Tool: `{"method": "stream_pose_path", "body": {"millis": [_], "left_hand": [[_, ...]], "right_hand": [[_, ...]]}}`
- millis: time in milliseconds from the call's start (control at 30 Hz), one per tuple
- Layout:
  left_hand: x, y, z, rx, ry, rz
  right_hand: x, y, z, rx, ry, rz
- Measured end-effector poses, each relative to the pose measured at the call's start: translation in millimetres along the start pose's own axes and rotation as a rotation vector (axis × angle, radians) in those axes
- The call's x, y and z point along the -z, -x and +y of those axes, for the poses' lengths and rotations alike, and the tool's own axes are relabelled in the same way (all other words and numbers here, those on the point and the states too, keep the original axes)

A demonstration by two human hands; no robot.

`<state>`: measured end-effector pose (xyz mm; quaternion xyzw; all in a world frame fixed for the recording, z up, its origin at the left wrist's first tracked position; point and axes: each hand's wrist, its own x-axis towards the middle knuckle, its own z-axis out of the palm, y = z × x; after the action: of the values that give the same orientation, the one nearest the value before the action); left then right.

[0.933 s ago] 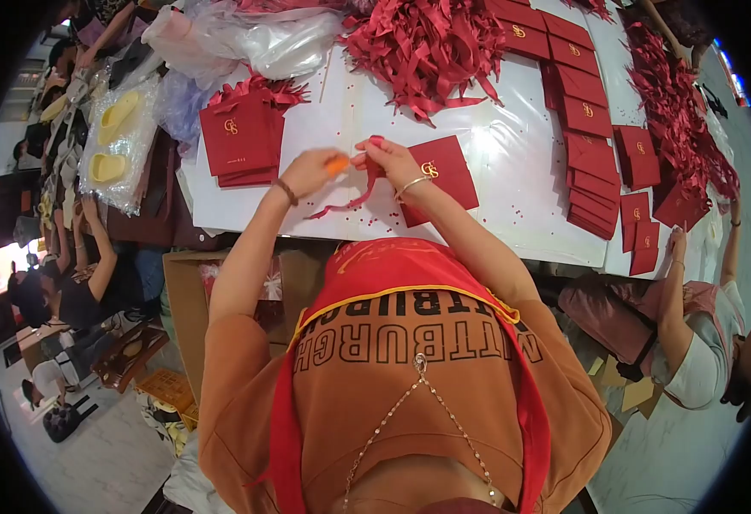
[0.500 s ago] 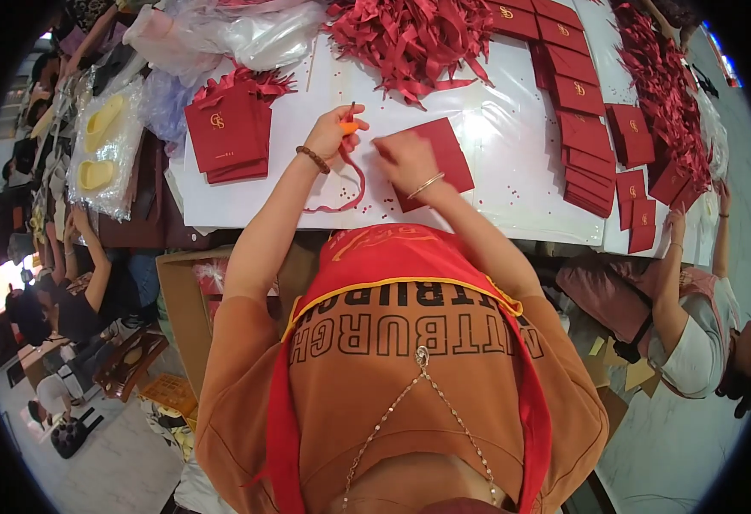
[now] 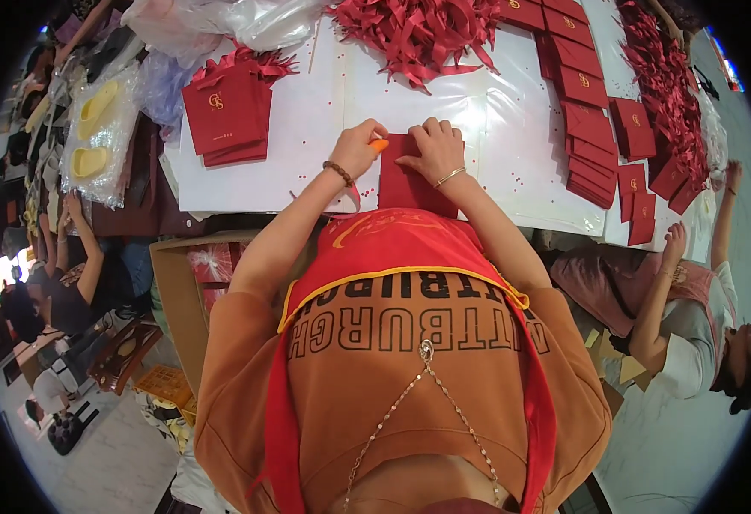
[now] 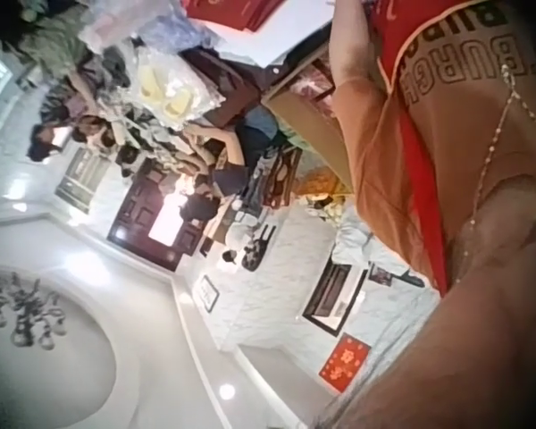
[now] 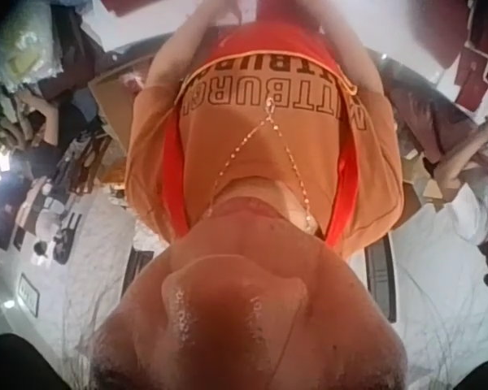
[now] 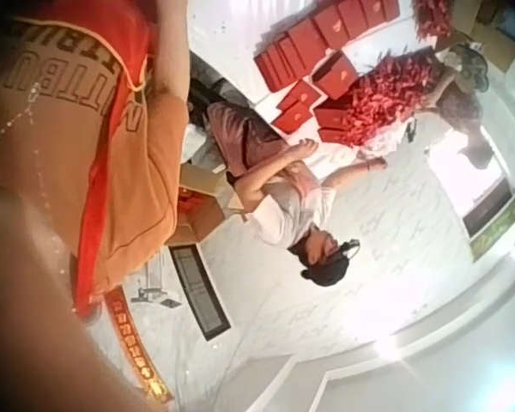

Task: Tying red ribbons onto red gift bags or envelopes for packaging.

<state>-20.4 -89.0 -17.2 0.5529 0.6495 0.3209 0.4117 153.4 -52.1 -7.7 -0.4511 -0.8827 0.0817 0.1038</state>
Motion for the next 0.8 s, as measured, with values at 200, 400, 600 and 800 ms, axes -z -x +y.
{"method": "stream_pose_path", "body": {"millis": [200, 400, 600, 800], "left_hand": [[-12, 7, 8, 0.055, 0.025, 0.015], [-18, 4, 14, -0.091, -0.062, 0.068], [-17, 3, 22, -0.028, -0.058, 0.004], [-19, 1, 33, -0.056, -0.217, 0.030]], "right_hand": [[13, -12, 17, -0.139, -0.438, -0.331], [18, -19, 24, -0.174, -0.467, -0.483], [15, -19, 29, -0.194, -0.586, -0.535], [17, -17, 27, -0.162, -0.559, -0.494]]}}
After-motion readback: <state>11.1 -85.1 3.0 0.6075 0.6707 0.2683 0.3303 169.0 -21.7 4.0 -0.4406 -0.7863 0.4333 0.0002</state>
